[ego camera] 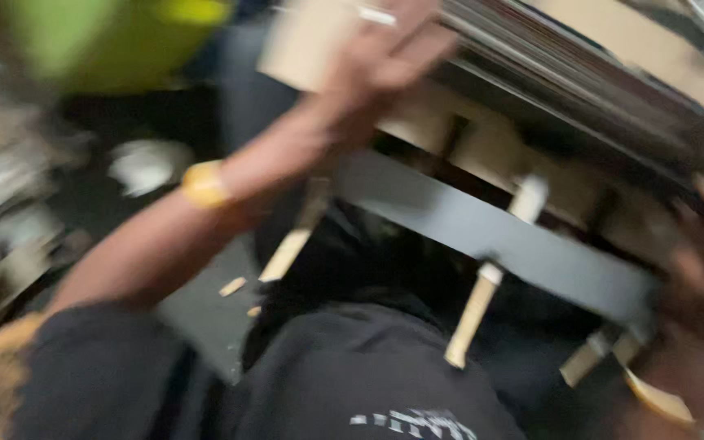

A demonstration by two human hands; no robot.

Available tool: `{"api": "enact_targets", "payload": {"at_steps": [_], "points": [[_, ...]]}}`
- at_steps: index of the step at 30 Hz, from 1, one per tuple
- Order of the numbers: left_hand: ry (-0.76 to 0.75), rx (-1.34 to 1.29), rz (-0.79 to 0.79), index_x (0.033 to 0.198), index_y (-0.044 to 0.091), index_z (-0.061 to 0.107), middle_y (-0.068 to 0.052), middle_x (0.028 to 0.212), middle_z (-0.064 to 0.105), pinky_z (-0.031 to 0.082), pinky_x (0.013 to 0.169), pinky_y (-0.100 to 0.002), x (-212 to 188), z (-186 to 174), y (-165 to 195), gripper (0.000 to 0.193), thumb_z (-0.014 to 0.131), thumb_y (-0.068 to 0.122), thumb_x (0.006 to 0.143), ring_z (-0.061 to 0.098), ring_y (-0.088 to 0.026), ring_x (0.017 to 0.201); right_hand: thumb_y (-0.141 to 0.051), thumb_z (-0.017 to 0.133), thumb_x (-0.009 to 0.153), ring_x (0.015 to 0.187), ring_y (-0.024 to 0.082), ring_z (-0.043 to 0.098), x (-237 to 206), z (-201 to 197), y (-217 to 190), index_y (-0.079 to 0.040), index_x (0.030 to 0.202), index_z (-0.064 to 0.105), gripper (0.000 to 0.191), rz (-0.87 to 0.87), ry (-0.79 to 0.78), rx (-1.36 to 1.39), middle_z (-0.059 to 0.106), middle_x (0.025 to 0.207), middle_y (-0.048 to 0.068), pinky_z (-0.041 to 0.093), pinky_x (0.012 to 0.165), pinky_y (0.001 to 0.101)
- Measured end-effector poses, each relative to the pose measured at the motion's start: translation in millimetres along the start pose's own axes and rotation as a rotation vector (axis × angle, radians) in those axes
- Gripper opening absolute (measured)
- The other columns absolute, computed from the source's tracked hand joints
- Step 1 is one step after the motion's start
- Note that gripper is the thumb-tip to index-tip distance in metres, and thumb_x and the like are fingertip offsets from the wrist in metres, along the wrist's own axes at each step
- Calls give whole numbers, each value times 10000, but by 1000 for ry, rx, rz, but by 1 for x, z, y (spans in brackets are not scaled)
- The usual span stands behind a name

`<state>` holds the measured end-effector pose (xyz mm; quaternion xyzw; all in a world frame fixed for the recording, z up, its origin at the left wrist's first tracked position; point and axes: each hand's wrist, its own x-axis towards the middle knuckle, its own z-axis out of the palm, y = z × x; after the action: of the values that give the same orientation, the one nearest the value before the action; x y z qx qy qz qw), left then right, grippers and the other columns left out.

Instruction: The person sits on the floor with a cardboard jig holding a thick stack of dark paper sheets on their lap. They fold and align gray paper strips against the stack, then use a knife to trim along the edge of the stacked sheets, working around the stack and adjusting the paper pieces by hand.

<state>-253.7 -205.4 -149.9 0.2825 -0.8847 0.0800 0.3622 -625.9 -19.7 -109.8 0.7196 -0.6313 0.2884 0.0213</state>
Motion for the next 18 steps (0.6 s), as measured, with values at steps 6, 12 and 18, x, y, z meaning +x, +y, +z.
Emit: {"api": "enact_targets", "payload": {"at_steps": [6,12,18], "points": [[83,64,73,1178,34,676,-83,1094,655,479,822,-377,10,-6,26,258,671,-62,939,644,-248,988,117,746,949,1082,272,604,-36,-8,57,-30,1167,794,268,-191,142,-237,628,1137,118,498,881,372],[71,198,126,1126,92,709,-31,1066,669,450,802,-343,9,-9,23,228,688,-39,941,613,-188,913,95,833,1027,1024,228,624,-9,-9,21,3,1003,756,122,-105,200,-131,604,1078,90,535,839,332],[51,242,134,1074,150,742,21,1039,684,421,783,-309,5,-9,19,215,704,-17,943,582,-128,837,101,794,1005,997,199,612,-20,-5,38,19,958,708,128,-88,182,-180,558,1041,83,532,818,285]]}}
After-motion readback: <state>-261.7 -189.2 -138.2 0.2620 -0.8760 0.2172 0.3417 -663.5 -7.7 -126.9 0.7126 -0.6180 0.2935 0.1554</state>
